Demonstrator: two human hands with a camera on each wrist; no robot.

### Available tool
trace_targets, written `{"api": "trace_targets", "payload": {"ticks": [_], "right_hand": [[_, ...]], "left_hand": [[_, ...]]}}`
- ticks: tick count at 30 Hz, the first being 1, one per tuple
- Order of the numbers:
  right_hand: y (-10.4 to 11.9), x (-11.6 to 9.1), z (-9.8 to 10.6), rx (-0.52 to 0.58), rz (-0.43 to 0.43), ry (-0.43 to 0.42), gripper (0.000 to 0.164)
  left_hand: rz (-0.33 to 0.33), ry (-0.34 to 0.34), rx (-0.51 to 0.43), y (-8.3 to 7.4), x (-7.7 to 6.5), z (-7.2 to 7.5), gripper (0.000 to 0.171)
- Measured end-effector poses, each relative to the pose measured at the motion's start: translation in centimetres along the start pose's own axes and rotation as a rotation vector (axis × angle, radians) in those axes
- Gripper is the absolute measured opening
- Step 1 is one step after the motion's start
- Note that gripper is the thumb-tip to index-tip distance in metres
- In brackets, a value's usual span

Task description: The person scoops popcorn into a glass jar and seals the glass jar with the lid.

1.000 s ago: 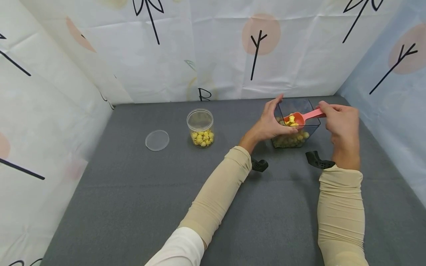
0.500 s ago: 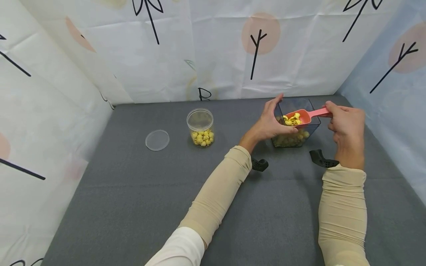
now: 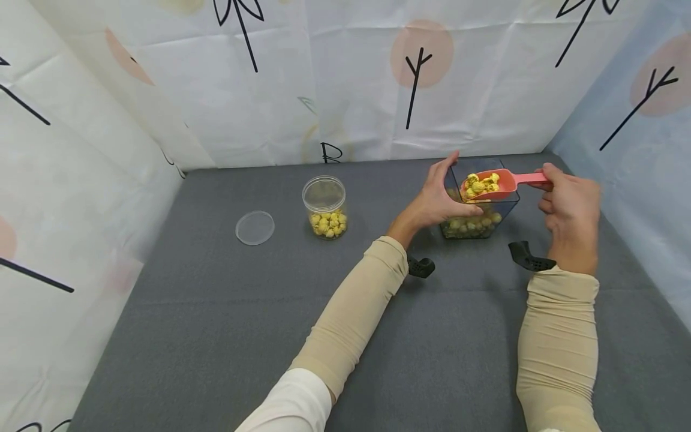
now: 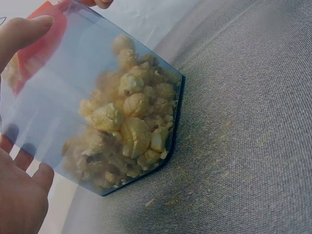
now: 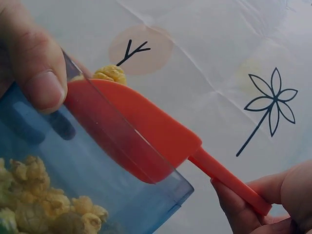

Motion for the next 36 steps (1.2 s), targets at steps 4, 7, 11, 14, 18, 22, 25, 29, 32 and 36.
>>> {"api": "trace_targets", "payload": {"ticks": [4,7,11,14,18,22,25,29,32,36], "right_hand": [[0.2,-0.1,0.2,0.039,-0.008,-0.029,0.021],[0.3,-0.2,0.3,0.053,-0.002,-0.044,0.021],[0.5,-0.4,0.2,0.102,0.025,-0.03,0.019],[0.5,-0.6,0.0,0.145,0.032,-0.01,0.018],[0.6,-0.9,-0.1,0.173,0.032,0.007,0.019],[0.6,-1.1,-0.2,0.186,0.038,0.015,0.022],[0.6,-1.3,-0.3,0.191,0.041,0.019,0.023],[0.7,-1.5,-0.4,0.189,0.048,0.031,0.022],[0.7,-1.6,-0.6,0.194,0.053,0.045,0.022],[0.7,-1.7,-0.8,0.201,0.056,0.063,0.02]], "left_hand": [[0.003,0.002,0.003,-0.1,0.0,0.1,0.122],[0.011,0.01,0.015,-0.2,0.0,0.2,0.122],[0.026,0.027,0.041,-0.3,0.0,0.4,0.124],[0.048,0.036,0.057,-0.5,0.0,0.5,0.126],[0.079,0.052,0.079,-0.7,-0.1,0.6,0.128],[0.1,0.071,0.101,-1.1,-0.3,0.5,0.129],[0.102,0.081,0.116,-1.5,-0.4,0.6,0.129],[0.069,0.079,0.137,-2.1,-0.4,1.1,0.131],[0.042,0.067,0.143,-2.5,-0.6,1.7,0.131],[0.029,0.057,0.147,-2.8,-0.9,2.7,0.132]]}}
Point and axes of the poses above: each hand's wrist, its own x-axis towards the middle knuckle, its own z-axis out of the back of the hand, y = z × x, the point moved 5 cm from there along x, towards the middle knuckle, and after that the axes turned 13 degrees about -z, right-handed, at the moved point
